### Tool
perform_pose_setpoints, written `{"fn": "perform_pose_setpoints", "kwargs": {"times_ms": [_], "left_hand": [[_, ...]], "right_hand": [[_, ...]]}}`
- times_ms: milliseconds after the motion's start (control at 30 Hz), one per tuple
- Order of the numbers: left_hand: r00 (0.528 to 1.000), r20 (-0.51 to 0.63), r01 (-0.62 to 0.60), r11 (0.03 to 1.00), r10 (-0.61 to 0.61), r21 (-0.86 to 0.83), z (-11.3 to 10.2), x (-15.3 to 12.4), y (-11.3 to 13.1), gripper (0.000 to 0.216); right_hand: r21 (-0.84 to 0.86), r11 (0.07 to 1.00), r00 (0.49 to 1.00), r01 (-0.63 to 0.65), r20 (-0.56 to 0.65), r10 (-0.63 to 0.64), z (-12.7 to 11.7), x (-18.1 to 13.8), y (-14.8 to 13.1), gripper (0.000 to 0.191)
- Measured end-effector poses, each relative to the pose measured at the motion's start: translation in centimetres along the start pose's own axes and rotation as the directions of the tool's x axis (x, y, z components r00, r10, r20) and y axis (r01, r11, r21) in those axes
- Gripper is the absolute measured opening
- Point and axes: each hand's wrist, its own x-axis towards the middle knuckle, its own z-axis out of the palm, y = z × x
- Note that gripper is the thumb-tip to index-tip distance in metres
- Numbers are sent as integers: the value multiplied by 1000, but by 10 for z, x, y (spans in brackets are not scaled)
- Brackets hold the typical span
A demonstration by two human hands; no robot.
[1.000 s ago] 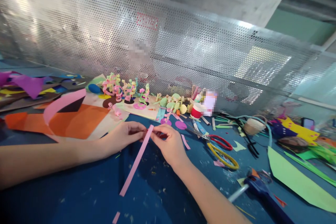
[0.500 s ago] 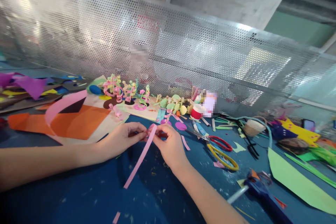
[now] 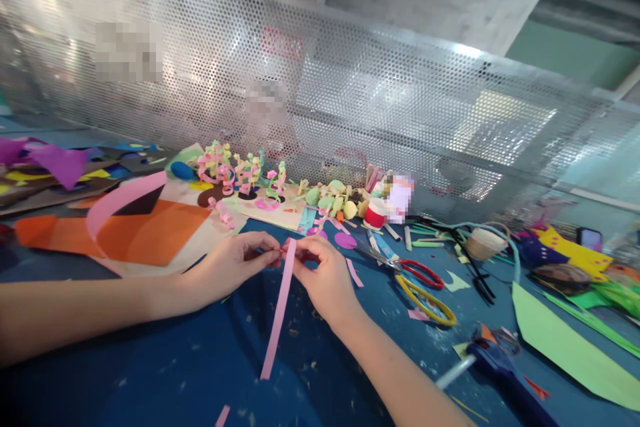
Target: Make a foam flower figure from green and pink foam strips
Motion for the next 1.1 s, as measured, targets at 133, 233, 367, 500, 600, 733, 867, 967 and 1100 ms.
{"fn": "perform_pose_setpoints", "kwargs": {"times_ms": [133,233,367,500,600,733,867,967,1100], "left_hand": [[1000,-16,10,1000,-10,-12,0,1,-2,19],[1000,-19,12,999,-13,-36,-1,2,-3,18],[1000,-26,14,995,-16,-101,-3,5,-4,17],[998,-27,53,992,-56,-113,-4,5,-2,21],[997,-31,66,995,-68,-81,-5,4,1,22],[996,-47,78,995,-82,-67,-6,3,4,21],[995,-59,78,991,-85,-110,-6,4,2,20],[985,-43,163,980,-169,-116,-7,5,-1,25],[966,30,258,955,-257,-147,-9,4,-3,32]], "right_hand": [[-2,1000,1000,-8,-2,8,0,0,-1,12],[9,999,999,-32,9,32,0,0,-3,11],[94,992,996,-79,45,75,-1,1,-5,14],[217,963,987,-158,73,146,-1,3,-7,18],[238,950,978,-201,102,181,-1,3,-8,20],[223,948,972,-228,114,207,-2,2,-6,18],[231,932,958,-279,136,253,-2,2,-5,18],[243,917,945,-317,170,281,-1,3,-5,18],[280,900,938,-335,186,291,0,3,-4,16]]}}
